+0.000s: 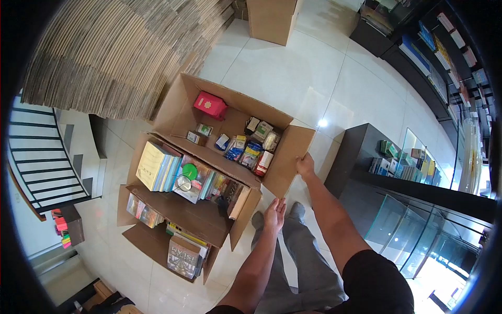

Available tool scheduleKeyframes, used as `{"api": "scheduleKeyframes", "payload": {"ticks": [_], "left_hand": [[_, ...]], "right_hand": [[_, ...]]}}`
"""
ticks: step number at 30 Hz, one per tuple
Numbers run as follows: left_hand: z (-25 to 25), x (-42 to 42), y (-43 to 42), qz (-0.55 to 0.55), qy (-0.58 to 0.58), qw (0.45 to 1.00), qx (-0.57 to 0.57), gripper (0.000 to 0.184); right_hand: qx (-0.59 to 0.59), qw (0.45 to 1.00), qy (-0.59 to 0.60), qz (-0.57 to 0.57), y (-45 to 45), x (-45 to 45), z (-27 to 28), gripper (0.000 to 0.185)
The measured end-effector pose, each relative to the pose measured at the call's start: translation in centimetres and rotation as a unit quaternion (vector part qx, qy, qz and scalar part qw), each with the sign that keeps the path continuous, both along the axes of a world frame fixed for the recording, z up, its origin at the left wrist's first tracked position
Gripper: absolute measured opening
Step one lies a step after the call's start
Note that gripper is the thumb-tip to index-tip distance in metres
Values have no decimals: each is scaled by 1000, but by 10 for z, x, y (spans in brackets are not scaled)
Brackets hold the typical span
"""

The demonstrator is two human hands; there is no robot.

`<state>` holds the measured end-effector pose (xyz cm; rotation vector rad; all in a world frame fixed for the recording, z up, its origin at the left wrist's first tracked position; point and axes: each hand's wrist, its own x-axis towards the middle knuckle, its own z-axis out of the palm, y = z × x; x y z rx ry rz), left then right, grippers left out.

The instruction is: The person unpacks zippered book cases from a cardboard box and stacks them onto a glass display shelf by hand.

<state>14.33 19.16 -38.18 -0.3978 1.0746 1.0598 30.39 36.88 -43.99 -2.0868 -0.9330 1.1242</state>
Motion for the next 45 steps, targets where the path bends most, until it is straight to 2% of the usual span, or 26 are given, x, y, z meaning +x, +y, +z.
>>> {"api": "scheduleKeyframes", "payload": {"ticks": [1,3,6,8,9,10,13,16,19,21,22,23,25,26,27,29,30,32,35,38,41,45], "left_hand": [[2,1,0,-22,1,1000,4,48],[9,0,-5,-66,5,998,9,46],[27,-12,4,-230,4,973,-22,41],[33,-34,9,-276,-17,960,36,41],[39,-45,14,-298,-28,952,65,41],[51,-52,24,-279,2,959,56,40],[43,-83,39,-234,88,965,84,36],[40,-83,63,-227,224,946,56,36],[36,-69,82,-315,314,895,26,33],[31,-62,88,-327,347,878,46,32],[20,-61,87,-328,372,866,65,32],[8,-60,85,-328,398,853,85,33],[-40,-66,72,-353,542,753,123,36],[-56,-66,69,-356,612,691,147,38],[-38,-58,71,-345,619,692,136,39],[28,-33,78,-325,631,695,112,41],[35,-27,79,-331,644,682,108,40],[40,-19,79,-341,668,654,98,40],[33,-6,79,-284,703,638,136,42],[39,3,92,-301,686,648,139,44],[39,1,100,-336,677,643,120,42],[34,-10,97,-336,689,627,139,38]], "right_hand": [[30,999,-24,23,-6,9,-22,22],[7,1000,-2,12,-14,19,-18,23],[-51,997,46,-35,-26,33,34,27],[-77,994,50,-54,-41,48,40,29],[-81,995,36,-53,-55,68,24,29],[-85,995,22,-53,-68,83,14,30],[-11,997,7,-74,-100,107,44,31],[-46,994,-17,-99,-125,129,55,33],[-116,985,-25,-122,-131,131,87,30],[-96,989,-81,-73,-140,147,55,33],[-87,989,-108,-46,-140,147,58,35],[-106,989,-71,-79,-139,151,61,38],[-144,979,4,-143,-102,139,117,47],[-105,983,28,-151,-93,146,111,55],[-73,983,47,-160,-83,153,109,63],[-4,992,-51,-116,-54,156,129,67],[63,984,-159,-46,-42,161,126,66],[189,907,-364,97,-23,169,117,64],[104,930,-295,192,-7,173,100,42],[-56,944,-253,205,-2,179,86,20],[6,946,-265,186,-20,172,70,15],[6,942,-286,177,-47,168,69,14]]}}
